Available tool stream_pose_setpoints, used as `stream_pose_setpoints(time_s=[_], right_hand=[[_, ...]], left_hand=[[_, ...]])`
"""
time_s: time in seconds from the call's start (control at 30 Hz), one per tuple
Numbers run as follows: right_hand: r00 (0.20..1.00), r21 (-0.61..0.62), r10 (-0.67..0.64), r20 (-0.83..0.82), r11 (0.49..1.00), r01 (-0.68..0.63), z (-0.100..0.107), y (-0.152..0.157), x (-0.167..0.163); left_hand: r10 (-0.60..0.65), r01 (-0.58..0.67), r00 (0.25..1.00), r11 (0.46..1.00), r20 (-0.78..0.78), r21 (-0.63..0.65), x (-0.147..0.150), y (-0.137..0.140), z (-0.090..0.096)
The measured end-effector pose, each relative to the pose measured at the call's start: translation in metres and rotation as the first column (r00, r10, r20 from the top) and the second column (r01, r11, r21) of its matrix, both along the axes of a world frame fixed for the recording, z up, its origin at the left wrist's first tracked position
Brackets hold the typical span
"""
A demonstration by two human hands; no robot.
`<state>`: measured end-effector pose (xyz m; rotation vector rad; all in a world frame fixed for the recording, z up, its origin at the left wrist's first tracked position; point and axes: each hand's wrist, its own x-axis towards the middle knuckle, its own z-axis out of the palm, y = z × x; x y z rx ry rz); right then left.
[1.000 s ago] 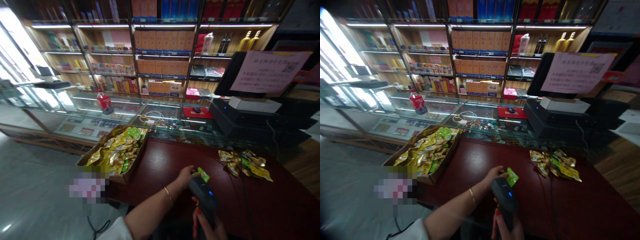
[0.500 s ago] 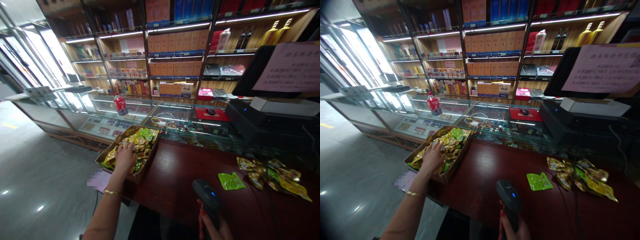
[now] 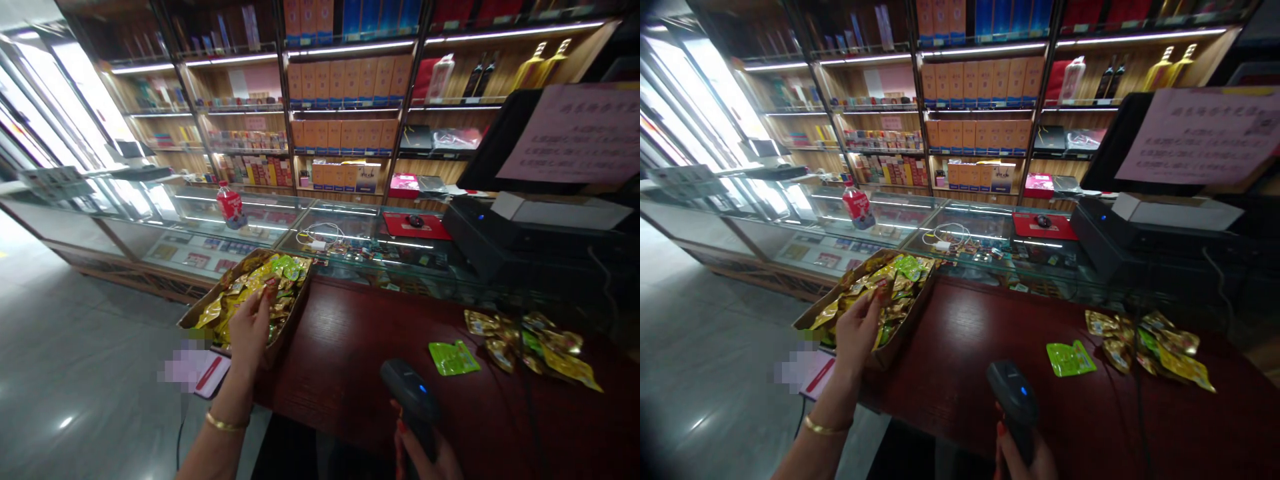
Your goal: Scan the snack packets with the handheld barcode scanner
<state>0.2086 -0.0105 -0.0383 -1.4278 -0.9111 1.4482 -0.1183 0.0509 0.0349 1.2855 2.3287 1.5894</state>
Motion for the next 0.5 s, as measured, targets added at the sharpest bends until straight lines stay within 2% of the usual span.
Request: stream_pose_setpoints(time_s=[0.03,0.1,0.17,0.2,0.23,0.3,0.37,0.43,0.5], right_hand=[[1.000,0.004,0.002,-0.009,1.000,-0.001,0.000,0.000,0.000],[1.000,0.017,0.017,-0.018,1.000,-0.017,0.002,-0.001,-0.001],[0.999,0.031,0.046,-0.009,0.998,-0.046,0.005,-0.002,-0.003],[0.998,0.037,0.062,0.002,0.997,-0.062,0.007,-0.002,-0.004],[0.997,0.042,0.076,0.013,0.996,-0.077,0.009,-0.003,-0.005],[0.995,0.052,0.094,0.025,0.994,-0.095,0.012,-0.004,-0.007],[0.995,0.059,0.096,0.028,0.994,-0.097,0.012,-0.005,-0.007],[0.996,0.059,0.086,0.023,0.994,-0.087,0.011,-0.006,-0.006],[0.997,0.052,0.079,0.021,0.995,-0.080,0.009,-0.006,-0.005]], left_hand=[[-0.065,0.062,0.988,0.998,0.140,0.024,0.009,-0.003,-0.003],[-0.220,0.215,0.902,0.975,0.371,0.054,0.028,-0.006,-0.014],[-0.311,0.321,0.816,0.945,0.487,0.065,0.044,-0.008,-0.028],[-0.327,0.343,0.812,0.938,0.483,0.058,0.050,-0.009,-0.035],[-0.345,0.362,0.833,0.931,0.432,0.046,0.054,-0.010,-0.042],[-0.438,0.448,0.874,0.894,0.212,-0.003,0.058,-0.012,-0.056],[-0.570,0.566,0.821,0.818,-0.020,-0.102,0.056,-0.014,-0.068],[-0.667,0.637,0.734,0.742,-0.128,-0.210,0.052,-0.016,-0.081],[-0.682,0.640,0.714,0.727,-0.156,-0.251,0.048,-0.016,-0.093]])
